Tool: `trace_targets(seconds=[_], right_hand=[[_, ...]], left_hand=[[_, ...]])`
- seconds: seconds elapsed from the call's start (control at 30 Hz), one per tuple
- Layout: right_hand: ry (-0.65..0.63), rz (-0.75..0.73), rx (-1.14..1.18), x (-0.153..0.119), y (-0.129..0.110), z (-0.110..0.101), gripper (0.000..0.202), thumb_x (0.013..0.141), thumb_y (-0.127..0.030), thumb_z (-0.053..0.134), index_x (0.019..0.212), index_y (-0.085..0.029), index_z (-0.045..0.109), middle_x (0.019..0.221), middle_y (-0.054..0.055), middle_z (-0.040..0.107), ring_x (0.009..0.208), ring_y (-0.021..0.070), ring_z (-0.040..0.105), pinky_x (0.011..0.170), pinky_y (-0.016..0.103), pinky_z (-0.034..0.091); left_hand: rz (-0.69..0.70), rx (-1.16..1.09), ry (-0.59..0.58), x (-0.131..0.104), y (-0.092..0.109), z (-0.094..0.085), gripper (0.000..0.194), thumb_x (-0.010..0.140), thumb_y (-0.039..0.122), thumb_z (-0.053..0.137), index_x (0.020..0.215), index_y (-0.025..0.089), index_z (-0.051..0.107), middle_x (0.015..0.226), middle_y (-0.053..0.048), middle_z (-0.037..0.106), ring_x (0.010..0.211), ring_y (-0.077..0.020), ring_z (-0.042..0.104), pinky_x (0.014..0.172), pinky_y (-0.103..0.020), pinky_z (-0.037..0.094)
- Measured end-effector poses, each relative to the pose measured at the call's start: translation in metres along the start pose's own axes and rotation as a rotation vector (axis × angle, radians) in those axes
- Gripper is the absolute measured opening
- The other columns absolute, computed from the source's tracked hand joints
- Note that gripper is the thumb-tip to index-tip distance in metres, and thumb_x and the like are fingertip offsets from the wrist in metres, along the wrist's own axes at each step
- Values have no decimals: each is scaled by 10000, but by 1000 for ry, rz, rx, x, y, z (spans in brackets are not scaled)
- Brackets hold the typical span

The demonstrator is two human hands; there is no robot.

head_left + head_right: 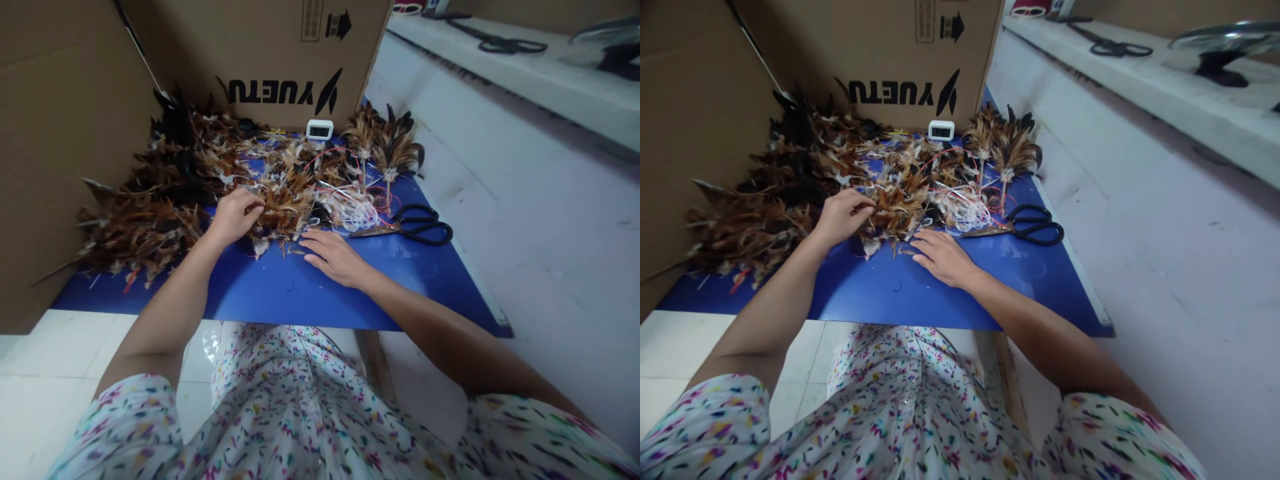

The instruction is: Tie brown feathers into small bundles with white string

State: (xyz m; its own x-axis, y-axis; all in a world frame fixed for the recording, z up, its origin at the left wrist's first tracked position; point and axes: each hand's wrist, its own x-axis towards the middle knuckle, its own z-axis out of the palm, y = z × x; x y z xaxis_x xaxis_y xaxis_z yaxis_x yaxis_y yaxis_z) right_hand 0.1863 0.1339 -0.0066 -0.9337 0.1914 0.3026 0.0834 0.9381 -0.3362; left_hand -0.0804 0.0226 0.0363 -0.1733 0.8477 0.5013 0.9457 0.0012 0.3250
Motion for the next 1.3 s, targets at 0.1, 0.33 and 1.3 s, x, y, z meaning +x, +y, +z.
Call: trace_targets(seconds=[0.1, 0.33, 1.3], right_hand=[[0, 14, -16, 0, -1, 1, 404, 1008, -353, 478, 1336, -176, 634, 1413, 152, 607, 1382, 298, 508, 1133, 552, 417], [-23, 32, -59, -1, -3, 0, 424, 1008, -366, 478, 1342, -150, 625, 1430, 163, 592, 1392, 300, 498, 1144, 542, 412], [380, 384, 515, 41, -2, -6, 175, 882, -348, 572, 846, -191, 643, 695, -1, 679, 642, 153, 638, 669, 301, 483]], left_hand=[[109, 25, -51, 2, 3, 15, 243, 897, 333, 601, 1004, 179, 755, 961, -93, 678, 893, -212, 627, 837, -354, 513], [158, 133, -122, 5, -3, 35, 222, 896, 242, 566, 922, 153, 768, 955, -132, 669, 923, -267, 619, 852, -431, 500], [-164, -585, 74, 2, 17, 18, 179, 855, 276, 576, 971, 176, 668, 839, -36, 701, 730, -138, 628, 716, -269, 514]])
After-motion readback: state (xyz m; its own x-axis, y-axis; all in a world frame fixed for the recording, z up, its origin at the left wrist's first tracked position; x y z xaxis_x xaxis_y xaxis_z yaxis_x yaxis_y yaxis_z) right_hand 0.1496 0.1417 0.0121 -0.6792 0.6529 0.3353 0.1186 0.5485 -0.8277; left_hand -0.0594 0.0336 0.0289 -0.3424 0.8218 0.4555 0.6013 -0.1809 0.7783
